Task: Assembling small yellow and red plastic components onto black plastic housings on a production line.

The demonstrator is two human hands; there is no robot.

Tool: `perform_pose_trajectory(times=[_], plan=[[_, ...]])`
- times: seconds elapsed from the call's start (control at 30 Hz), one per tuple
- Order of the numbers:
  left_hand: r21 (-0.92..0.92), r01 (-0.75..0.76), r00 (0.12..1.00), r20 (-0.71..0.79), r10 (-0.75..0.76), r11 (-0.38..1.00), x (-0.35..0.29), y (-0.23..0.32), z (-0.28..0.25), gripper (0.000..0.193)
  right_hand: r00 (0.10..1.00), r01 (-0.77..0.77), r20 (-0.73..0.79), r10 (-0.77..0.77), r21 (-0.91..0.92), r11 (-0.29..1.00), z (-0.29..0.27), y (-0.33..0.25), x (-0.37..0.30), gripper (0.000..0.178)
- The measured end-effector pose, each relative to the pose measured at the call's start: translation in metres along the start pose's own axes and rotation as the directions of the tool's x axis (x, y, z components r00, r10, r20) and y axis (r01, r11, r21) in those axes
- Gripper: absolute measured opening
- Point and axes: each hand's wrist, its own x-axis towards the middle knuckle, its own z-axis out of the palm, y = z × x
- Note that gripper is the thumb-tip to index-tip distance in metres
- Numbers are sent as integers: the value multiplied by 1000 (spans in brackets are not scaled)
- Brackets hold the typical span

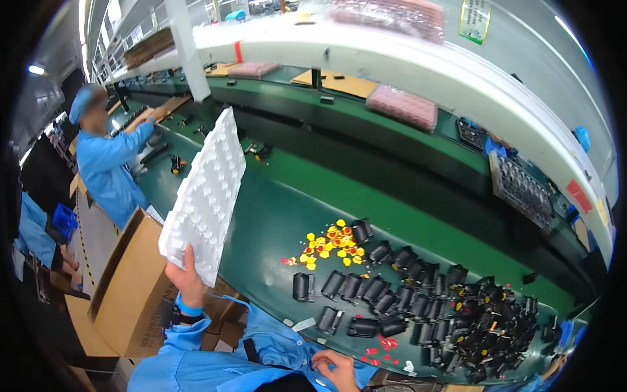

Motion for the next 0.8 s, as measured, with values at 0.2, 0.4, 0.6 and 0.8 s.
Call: perform_pose_trajectory(times=[0.2, 0.4, 0.6, 0.8], plan=[[82, -99, 994, -26, 102, 992, 13, 125, 4, 21, 933, 89, -341, -115, -92, 992, -69, -82, -82, 12], [387, -289, 957, 110, 268, 875, -33, 298, -36, 21, 940, -9, -341, -19, -79, 997, -145, -110, -169, 11], [178, -864, 498, 444, 745, 471, -42, 397, -14, 35, 922, 186, -234, -308, -429, 884, -181, -146, -190, 9], [-157, -956, 102, 612, 784, 247, 25, 413, 92, 48, 925, 162, -232, -302, -479, 863, -189, -138, -203, 10]])
